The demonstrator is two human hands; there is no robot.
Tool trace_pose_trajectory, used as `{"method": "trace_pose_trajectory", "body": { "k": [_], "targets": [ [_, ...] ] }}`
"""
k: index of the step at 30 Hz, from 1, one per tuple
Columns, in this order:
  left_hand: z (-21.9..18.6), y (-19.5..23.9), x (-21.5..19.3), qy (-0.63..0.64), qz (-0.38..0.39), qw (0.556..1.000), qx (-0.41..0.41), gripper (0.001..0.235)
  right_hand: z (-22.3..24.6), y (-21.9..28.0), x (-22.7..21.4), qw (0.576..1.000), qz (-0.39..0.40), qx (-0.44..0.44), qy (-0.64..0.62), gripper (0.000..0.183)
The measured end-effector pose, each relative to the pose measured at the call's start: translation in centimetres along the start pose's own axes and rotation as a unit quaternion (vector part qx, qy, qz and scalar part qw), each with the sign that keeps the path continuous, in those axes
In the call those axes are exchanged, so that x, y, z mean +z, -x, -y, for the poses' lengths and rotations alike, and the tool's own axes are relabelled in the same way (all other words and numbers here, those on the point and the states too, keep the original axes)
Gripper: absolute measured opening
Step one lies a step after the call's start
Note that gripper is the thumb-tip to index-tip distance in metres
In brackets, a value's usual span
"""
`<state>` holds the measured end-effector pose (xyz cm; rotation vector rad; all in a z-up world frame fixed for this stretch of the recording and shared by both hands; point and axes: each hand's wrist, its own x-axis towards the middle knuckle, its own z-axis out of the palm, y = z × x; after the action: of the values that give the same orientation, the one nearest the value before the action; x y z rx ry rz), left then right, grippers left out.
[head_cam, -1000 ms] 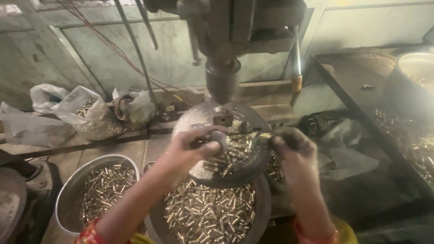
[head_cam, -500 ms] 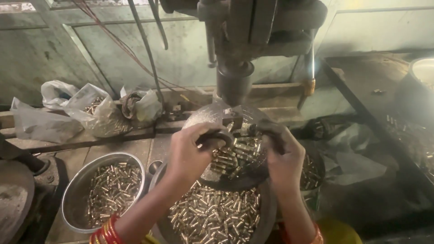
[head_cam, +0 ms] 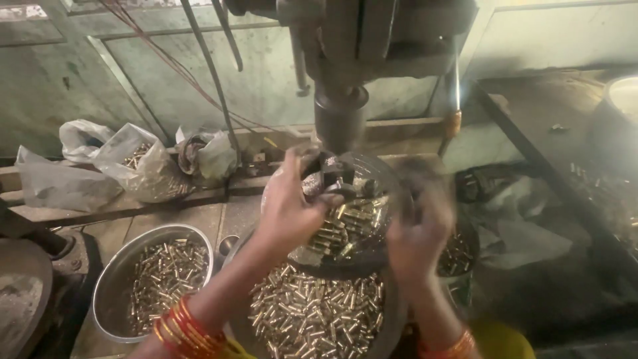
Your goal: Using a vertical drill press to machine small metal components in a workshop setting.
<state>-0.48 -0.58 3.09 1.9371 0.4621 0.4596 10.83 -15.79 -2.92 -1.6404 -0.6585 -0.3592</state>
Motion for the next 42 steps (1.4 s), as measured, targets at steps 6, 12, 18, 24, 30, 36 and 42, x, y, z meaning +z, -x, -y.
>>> {"method": "trace_pose_trajectory", "body": {
  "k": [6, 12, 18, 24, 30, 36, 42],
  "targets": [
    [0.9, 0.0, 0.3, -0.033, -0.053, 0.989, 0.136, 0.073, 0.6, -13.0, -0.9, 0.969, -0.098, -0.214, 0.076, 0.050],
    [0.4, -0.1, 0.0, 0.002, -0.037, 0.988, 0.149, 0.061, -7.4, -23.0, 4.2, 0.933, -0.041, -0.358, 0.022, 0.004],
    [0.3, 0.5, -0.5, 0.032, -0.016, 0.997, 0.065, 0.060, -5.6, -21.8, 4.6, 0.949, -0.065, -0.305, 0.049, 0.009],
    [0.6, 1.7, 0.8, -0.164, -0.144, 0.959, 0.180, 0.059, -6.5, -12.8, -0.2, 0.989, -0.021, -0.125, 0.070, 0.015],
    [1.9, 1.1, 2.3, -0.168, -0.085, 0.947, 0.258, 0.042, -31.3, -1.9, -1.0, 0.941, 0.270, 0.023, 0.204, 0.012],
    [2.3, 0.6, 2.4, -0.168, -0.073, 0.950, 0.255, 0.044, -34.1, 3.1, -0.5, 0.937, 0.275, 0.082, 0.200, 0.015],
    [0.8, 0.8, 2.0, -0.169, -0.095, 0.949, 0.248, 0.031, -29.9, 2.5, -1.4, 0.954, 0.219, 0.142, 0.149, 0.018]
  ]
}}
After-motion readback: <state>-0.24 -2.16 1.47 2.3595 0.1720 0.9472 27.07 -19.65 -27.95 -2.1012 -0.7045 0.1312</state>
